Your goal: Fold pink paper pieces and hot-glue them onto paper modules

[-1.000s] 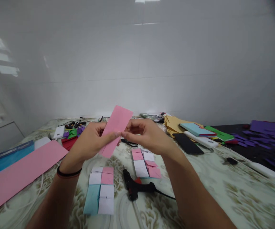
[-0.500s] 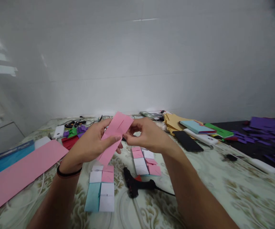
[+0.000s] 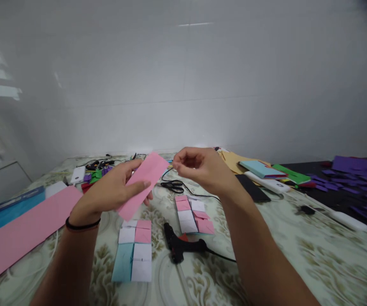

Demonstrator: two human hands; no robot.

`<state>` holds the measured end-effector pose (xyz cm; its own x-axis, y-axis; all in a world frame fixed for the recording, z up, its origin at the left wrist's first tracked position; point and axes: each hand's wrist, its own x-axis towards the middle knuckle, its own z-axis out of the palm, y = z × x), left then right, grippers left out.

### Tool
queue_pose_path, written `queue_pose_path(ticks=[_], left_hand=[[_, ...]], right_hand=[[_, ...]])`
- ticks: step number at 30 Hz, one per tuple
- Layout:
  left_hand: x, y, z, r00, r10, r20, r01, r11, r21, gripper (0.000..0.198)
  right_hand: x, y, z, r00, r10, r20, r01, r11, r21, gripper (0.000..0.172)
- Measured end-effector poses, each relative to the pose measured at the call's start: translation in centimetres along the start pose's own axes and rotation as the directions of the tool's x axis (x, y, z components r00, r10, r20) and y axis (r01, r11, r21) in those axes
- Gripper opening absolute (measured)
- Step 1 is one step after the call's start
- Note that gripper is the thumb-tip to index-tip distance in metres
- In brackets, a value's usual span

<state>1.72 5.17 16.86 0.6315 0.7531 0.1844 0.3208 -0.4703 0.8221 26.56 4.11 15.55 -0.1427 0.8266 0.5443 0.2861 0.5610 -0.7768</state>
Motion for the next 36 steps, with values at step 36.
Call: queue_pose_path(ticks=[36], left_hand=[[-0.4, -0.2, -0.7, 0.632, 0.24, -0.737, -0.248, 0.964, 0.101, 0.012]], right_hand=[[0.0, -0.3, 0.9, 0.992, -0.005, 0.123, 0.002, 1.0, 0.03, 0.003]])
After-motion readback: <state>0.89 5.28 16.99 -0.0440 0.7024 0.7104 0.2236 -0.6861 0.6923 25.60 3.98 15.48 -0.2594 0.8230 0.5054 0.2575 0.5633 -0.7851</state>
